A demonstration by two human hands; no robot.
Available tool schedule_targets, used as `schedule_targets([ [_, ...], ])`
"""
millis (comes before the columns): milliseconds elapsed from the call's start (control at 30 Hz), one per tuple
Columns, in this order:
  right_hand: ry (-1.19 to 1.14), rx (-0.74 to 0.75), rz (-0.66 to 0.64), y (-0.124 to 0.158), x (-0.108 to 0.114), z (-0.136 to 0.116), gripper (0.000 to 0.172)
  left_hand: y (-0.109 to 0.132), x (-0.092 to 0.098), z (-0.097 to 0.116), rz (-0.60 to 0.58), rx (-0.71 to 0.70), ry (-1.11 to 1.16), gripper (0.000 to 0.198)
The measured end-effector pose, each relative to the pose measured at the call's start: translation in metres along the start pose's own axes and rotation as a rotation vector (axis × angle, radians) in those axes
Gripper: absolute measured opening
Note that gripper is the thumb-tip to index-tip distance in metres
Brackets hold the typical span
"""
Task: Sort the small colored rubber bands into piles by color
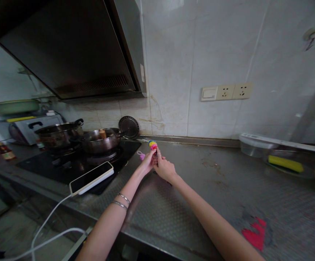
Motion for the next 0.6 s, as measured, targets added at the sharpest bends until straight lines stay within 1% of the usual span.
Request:
schedule_targets([
  [67,-0.029,-0.008,0.008,-0.002,-0.001,-0.001,0.072,-0.002,0.003,0.0,0.021,-0.018,-0.018,0.022],
  [167,-0.115,0.003,0.039,-0.005,-0.004,-0.001,0.072,-0.004,0.01,0.0,0.087,-0.029,-0.05,0.024],
  [333,-0.404,0.153,0.092,-0.009,-0.011,-0.003,0.073,-0.003,0.013,-0.002,0.118,-0.042,-0.08,0.027],
  [400,-0.511,0.187,0.075,-0.011,-0.014,-0.002,0.072,-0.003,0.014,-0.004,0.115,-0.032,-0.079,0.028],
  [500,-0.625,0.186,0.007,-0.012,-0.02,-0.001,0.065,-0.005,0.015,-0.009,0.085,0.008,-0.082,0.031],
  [600,-0.635,0.187,-0.015,-0.01,-0.017,-0.003,0.055,-0.008,0.017,-0.013,0.071,0.033,-0.075,0.033],
])
Point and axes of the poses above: each hand's wrist, its own y-axis away from the middle knuckle, its own x-axis out of the back of the hand, z = x × y, the point moved 8 cm from there along -y, towards the middle knuckle, and after that the axes turned 4 degrees about x, right-handed, at the moved point
